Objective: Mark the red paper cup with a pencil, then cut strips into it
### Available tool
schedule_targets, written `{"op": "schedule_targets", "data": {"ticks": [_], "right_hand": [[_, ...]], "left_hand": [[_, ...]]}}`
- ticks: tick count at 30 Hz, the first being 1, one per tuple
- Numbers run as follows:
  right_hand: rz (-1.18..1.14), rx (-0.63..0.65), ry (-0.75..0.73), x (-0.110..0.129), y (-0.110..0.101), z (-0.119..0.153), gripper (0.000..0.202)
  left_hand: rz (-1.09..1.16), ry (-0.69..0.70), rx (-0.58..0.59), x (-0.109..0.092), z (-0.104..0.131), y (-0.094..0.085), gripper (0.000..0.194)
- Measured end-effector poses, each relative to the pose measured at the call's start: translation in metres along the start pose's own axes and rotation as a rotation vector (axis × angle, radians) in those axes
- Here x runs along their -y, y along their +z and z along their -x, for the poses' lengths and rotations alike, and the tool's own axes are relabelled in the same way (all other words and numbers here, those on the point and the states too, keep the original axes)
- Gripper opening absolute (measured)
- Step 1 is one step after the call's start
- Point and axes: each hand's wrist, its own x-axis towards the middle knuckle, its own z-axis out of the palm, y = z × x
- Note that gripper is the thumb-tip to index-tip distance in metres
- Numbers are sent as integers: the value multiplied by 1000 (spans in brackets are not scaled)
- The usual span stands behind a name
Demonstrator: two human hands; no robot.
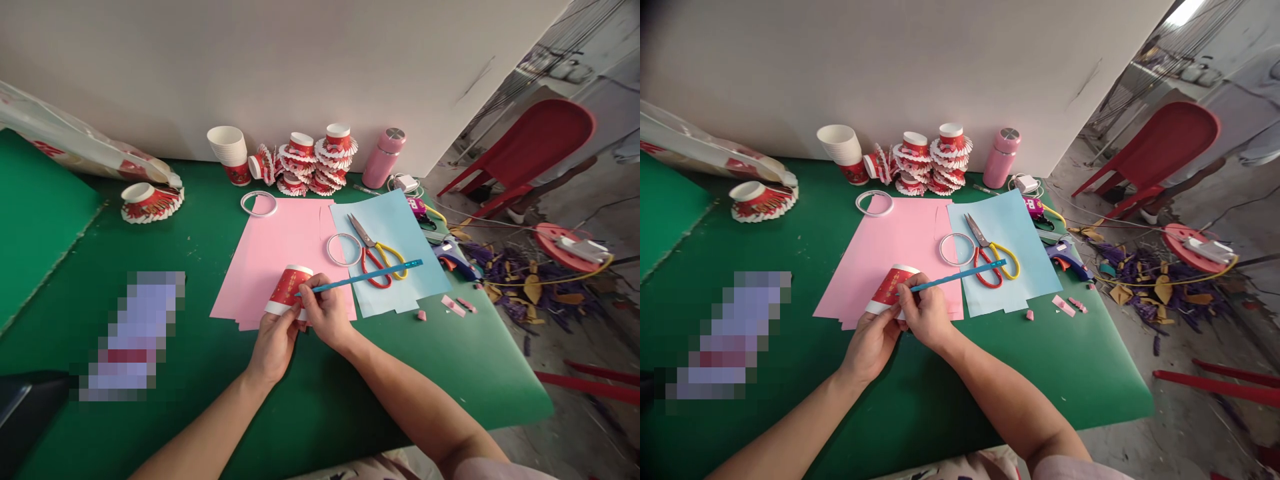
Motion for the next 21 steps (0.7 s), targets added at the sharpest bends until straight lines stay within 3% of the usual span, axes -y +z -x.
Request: {"op": "schedule_targets", "data": {"ticks": [7,21], "right_hand": [[117,-25,-101,6,-3,0,23],[-34,-5,3,-4,1,0,26]], "left_hand": [[-2,-15,-22,-2,1,3,23],[-4,-19,-15,-2,0,3,27]]}}
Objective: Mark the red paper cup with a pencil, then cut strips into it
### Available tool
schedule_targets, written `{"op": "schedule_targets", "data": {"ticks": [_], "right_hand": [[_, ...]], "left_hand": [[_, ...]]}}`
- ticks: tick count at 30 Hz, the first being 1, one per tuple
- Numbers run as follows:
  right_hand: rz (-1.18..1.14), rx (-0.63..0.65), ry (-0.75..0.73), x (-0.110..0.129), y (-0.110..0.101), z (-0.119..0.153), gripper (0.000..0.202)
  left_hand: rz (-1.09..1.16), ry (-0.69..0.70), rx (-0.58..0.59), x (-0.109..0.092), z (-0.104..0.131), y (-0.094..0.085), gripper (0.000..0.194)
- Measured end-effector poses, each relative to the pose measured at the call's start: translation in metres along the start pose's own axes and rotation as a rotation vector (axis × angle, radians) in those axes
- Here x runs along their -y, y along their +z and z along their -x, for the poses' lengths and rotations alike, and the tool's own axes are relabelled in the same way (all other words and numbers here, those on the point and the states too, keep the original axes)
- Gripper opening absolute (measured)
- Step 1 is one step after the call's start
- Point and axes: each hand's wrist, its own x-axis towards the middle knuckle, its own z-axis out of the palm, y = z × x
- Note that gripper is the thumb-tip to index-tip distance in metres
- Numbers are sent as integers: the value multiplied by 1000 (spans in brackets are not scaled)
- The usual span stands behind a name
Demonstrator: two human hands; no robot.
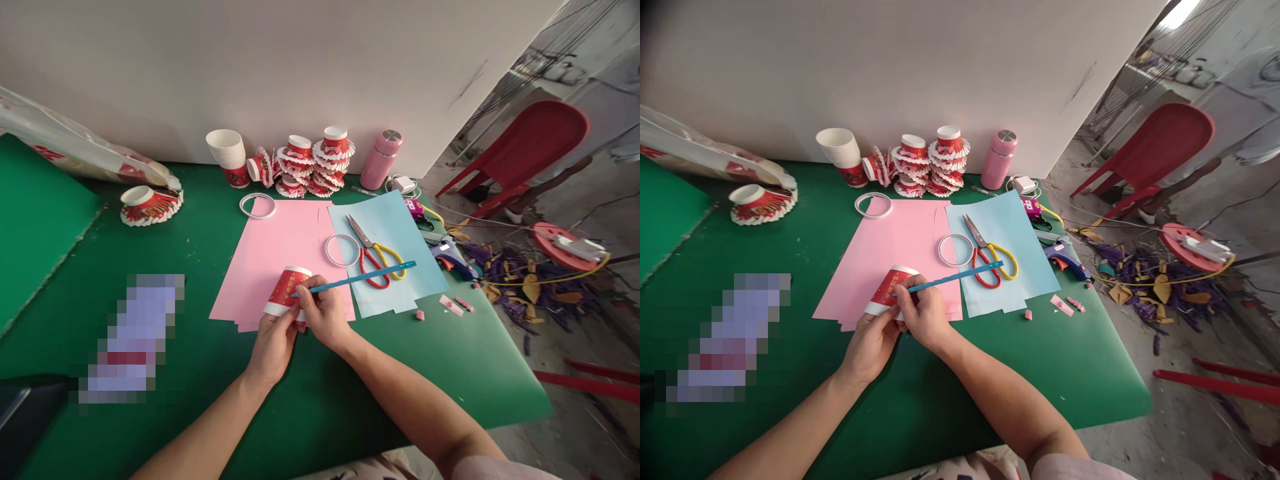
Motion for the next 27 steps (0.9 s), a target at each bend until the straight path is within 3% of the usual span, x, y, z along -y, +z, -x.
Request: {"op": "schedule_targets", "data": {"ticks": [9,27], "right_hand": [[93,-12,-65,7,-4,-1,20],[55,2,-38,2,-3,-1,19]], "left_hand": [[10,-8,-24,-2,0,2,29],[10,-10,-12,-1,0,1,29]]}}
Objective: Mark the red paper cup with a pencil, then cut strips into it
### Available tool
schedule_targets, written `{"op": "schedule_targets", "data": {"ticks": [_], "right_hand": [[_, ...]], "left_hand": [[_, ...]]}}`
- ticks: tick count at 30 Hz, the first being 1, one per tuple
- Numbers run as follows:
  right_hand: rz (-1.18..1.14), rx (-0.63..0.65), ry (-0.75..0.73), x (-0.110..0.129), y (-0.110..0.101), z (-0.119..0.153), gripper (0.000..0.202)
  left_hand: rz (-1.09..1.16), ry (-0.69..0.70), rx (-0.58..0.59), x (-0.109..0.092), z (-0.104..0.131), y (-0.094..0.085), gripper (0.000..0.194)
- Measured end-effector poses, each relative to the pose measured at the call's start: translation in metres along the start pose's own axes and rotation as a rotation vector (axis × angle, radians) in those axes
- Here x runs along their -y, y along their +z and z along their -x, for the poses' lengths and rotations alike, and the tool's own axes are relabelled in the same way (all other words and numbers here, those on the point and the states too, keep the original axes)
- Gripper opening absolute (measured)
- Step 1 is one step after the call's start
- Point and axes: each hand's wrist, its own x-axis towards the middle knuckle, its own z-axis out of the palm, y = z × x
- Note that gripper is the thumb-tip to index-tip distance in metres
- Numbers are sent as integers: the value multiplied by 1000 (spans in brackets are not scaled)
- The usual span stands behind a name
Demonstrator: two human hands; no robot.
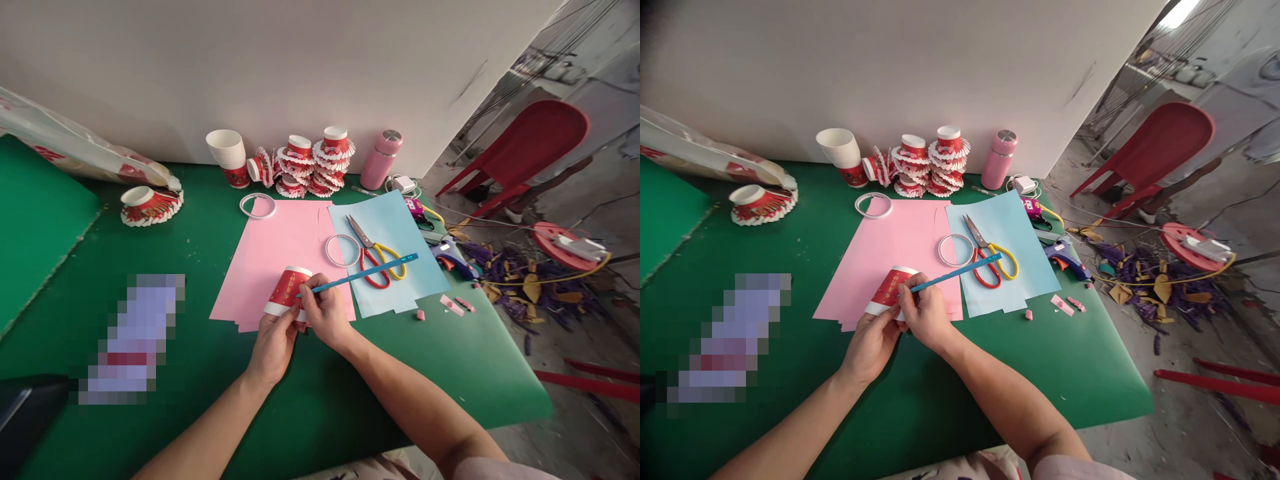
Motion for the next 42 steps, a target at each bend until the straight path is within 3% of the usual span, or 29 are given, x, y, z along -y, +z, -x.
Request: {"op": "schedule_targets", "data": {"ticks": [7,12,15,24,42], "right_hand": [[-53,-23,35,1,0,-1,23],[-227,-205,1,1,-4,-7,30],[-254,-247,-18,-2,-7,-9,34],[-102,-141,-53,3,-10,1,29],[-32,-33,8,10,-6,2,34]], "left_hand": [[27,3,27,-2,-1,-2,27],[60,-6,30,-5,-3,-3,20],[75,-11,37,-6,-3,-2,17],[59,-38,101,-6,-4,-4,16],[15,-18,45,-2,-2,-6,16]]}}
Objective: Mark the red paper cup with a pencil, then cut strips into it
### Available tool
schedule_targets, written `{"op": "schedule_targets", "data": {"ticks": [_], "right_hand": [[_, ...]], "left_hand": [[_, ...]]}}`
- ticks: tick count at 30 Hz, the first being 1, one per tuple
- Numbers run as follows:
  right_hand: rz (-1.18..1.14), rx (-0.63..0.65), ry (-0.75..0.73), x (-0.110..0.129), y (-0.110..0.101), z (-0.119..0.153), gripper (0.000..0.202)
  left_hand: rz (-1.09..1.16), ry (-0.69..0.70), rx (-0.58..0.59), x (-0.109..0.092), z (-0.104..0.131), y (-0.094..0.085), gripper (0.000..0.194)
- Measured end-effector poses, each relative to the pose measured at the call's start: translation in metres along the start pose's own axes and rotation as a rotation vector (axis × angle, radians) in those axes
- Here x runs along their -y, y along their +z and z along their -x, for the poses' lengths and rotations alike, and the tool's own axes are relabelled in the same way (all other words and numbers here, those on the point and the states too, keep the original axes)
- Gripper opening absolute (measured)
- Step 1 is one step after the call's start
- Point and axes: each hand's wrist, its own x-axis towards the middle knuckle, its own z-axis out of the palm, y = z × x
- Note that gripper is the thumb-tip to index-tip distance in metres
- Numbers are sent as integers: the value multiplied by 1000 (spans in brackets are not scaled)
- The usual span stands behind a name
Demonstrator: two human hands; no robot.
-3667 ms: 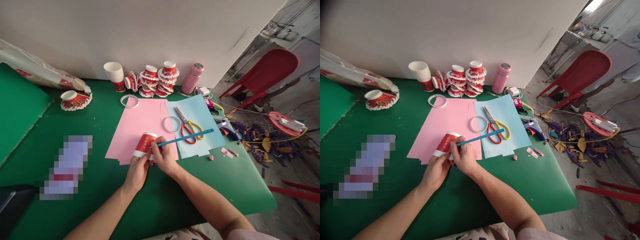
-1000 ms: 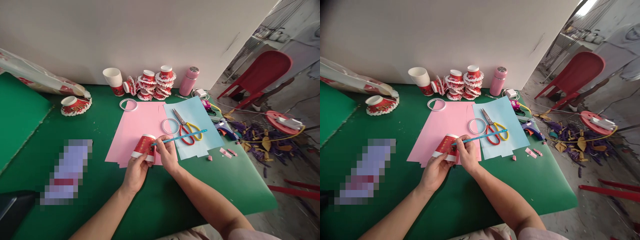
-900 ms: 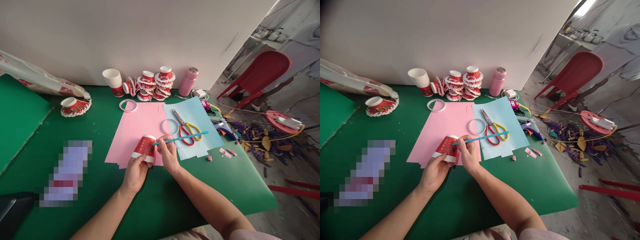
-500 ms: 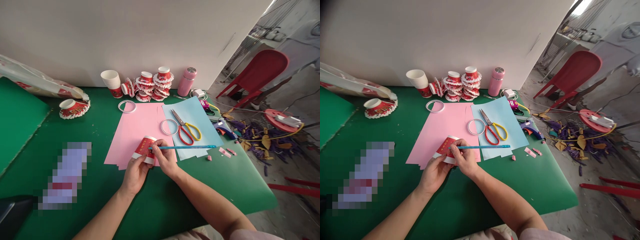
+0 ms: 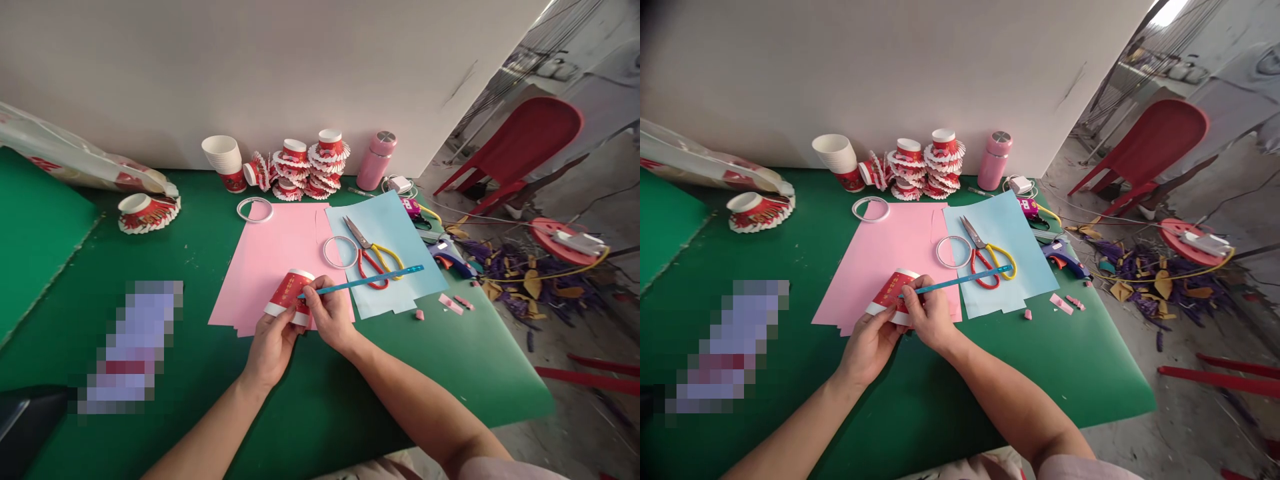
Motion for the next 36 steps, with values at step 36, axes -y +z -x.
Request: {"op": "schedule_targets", "data": {"ticks": [36], "right_hand": [[289,-72,-116,-3,-2,-1,17]], "left_hand": [[-7,-1,28,0,1,1,18]]}}
